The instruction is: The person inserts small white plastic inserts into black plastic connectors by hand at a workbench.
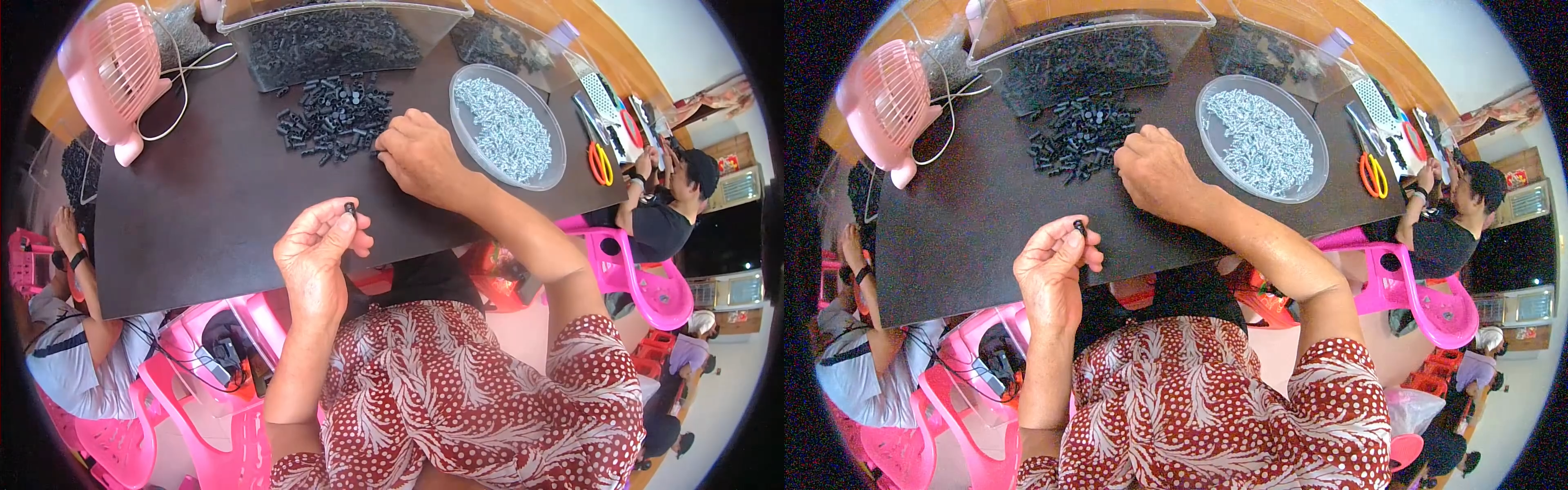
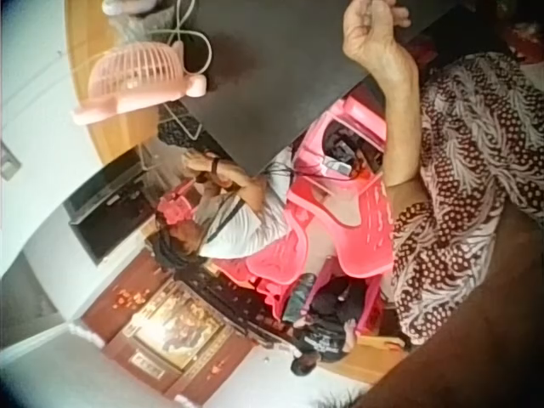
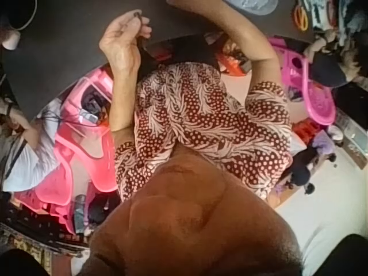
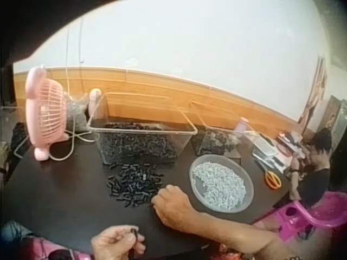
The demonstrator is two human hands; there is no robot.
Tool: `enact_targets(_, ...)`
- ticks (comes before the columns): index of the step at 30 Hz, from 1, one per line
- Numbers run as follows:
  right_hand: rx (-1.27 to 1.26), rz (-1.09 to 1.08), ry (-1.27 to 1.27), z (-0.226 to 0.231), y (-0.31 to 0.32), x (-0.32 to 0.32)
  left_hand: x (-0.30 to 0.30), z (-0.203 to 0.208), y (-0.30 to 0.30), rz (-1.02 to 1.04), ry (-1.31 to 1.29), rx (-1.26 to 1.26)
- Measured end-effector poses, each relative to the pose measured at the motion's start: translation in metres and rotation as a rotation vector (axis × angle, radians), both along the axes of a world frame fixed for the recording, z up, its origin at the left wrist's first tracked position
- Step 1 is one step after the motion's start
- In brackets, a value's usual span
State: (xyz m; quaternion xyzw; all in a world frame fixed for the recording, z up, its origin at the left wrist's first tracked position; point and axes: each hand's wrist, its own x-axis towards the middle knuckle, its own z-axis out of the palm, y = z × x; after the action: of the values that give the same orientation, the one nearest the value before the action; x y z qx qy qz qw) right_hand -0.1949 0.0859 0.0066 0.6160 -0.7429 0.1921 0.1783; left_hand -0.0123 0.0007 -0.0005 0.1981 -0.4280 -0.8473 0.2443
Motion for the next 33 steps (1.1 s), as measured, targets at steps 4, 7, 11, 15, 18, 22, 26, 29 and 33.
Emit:
enact_targets(4,0.001,0.074,-0.296,0.02,0.006,0.014,-0.001,-0.001,0.0,-0.003,-0.001,0.008)
enact_targets(7,0.008,0.128,-0.56,0.045,0.01,0.032,-0.001,-0.001,0.001,-0.001,-0.002,0.002)
enact_targets(11,-0.012,0.18,-0.638,0.055,0.009,0.041,-0.001,-0.002,0.002,0.0,0.011,0.007)
enact_targets(15,0.051,0.153,-0.799,0.058,0.009,0.044,-0.001,0.0,0.006,0.018,-0.006,-0.027)
enact_targets(18,0.072,0.172,-0.754,0.056,0.008,0.044,0.0,0.002,0.009,0.03,-0.026,-0.063)
enact_targets(22,0.063,0.235,-0.564,0.058,0.008,0.043,0.001,0.004,0.008,0.019,-0.054,-0.087)
enact_targets(26,0.059,0.263,-0.56,0.061,0.006,0.043,0.003,-0.002,0.005,-0.014,-0.017,-0.079)
enact_targets(29,0.075,0.288,-0.56,0.063,0.005,0.043,0.004,0.0,0.003,-0.055,-0.013,-0.043)
enact_targets(33,0.114,0.304,-0.531,0.065,0.003,0.041,0.005,0.004,0.001,-0.125,-0.026,0.033)
